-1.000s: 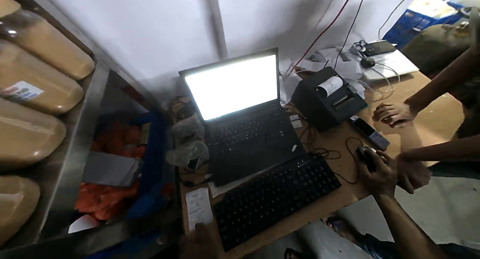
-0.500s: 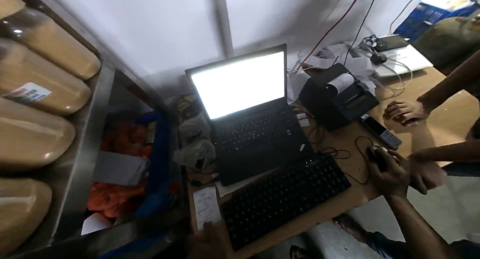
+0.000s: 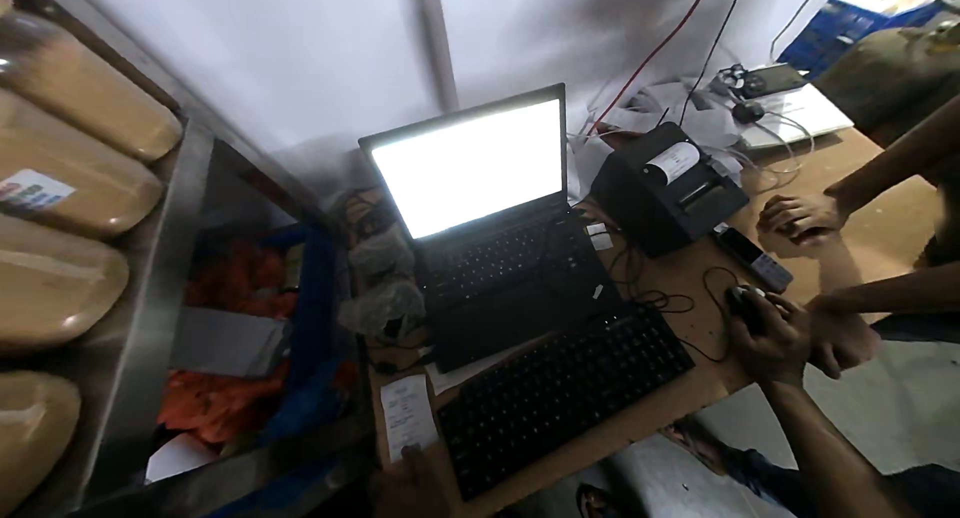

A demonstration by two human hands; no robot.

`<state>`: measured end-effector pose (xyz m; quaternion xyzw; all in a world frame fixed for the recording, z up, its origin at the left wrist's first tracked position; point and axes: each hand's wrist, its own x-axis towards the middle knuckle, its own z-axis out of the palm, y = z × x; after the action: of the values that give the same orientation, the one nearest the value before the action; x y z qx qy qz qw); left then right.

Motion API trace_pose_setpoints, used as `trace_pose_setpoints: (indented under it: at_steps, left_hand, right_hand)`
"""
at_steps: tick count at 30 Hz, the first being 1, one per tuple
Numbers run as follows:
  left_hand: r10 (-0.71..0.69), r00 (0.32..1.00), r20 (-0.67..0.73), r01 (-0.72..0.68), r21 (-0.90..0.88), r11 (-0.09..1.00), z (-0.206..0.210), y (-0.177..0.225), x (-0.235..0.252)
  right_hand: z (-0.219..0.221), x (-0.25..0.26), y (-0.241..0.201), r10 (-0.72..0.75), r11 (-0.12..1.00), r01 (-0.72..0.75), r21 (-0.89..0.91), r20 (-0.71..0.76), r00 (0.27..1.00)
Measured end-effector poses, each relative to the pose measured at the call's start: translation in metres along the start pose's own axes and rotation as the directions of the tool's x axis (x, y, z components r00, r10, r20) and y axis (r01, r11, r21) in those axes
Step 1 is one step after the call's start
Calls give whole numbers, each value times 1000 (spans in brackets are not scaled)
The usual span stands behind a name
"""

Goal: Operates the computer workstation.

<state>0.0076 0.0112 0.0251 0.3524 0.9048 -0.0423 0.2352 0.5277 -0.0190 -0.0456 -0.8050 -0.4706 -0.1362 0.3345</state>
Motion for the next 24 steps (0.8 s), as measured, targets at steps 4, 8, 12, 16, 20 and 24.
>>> trace_pose_setpoints:
  at_steps: [4,8,12,16,20,24]
  left_hand:
    - [-9,996,-85,5,-47,999,16,-7,9]
    - [57,979,-195,-72,-71,995,36,-20,20]
    - [38,995,-88,-42,-35,999,4,-3,-7]
    - [93,942,322,-208,345,915,-54,35,-51]
    - [162,986,-47,-151,178,972,17,-11,4]
    - [142,984,-108,-138,41,990,29,-20,16]
  right_hand:
    - [5,-3,4,10,1000,-10,2,-43,999]
    - [0,-2,6,38,999,-37,-11,57,998]
    - [25,-8,47,-134,988,125,-89,-107,985]
    - [1,0,8,16,1000,-17,13,34,999]
    - [34,-12,69,-59,996,56,-74,-42,997]
    - [4,-3,20,37,999,-35,-37,70,997]
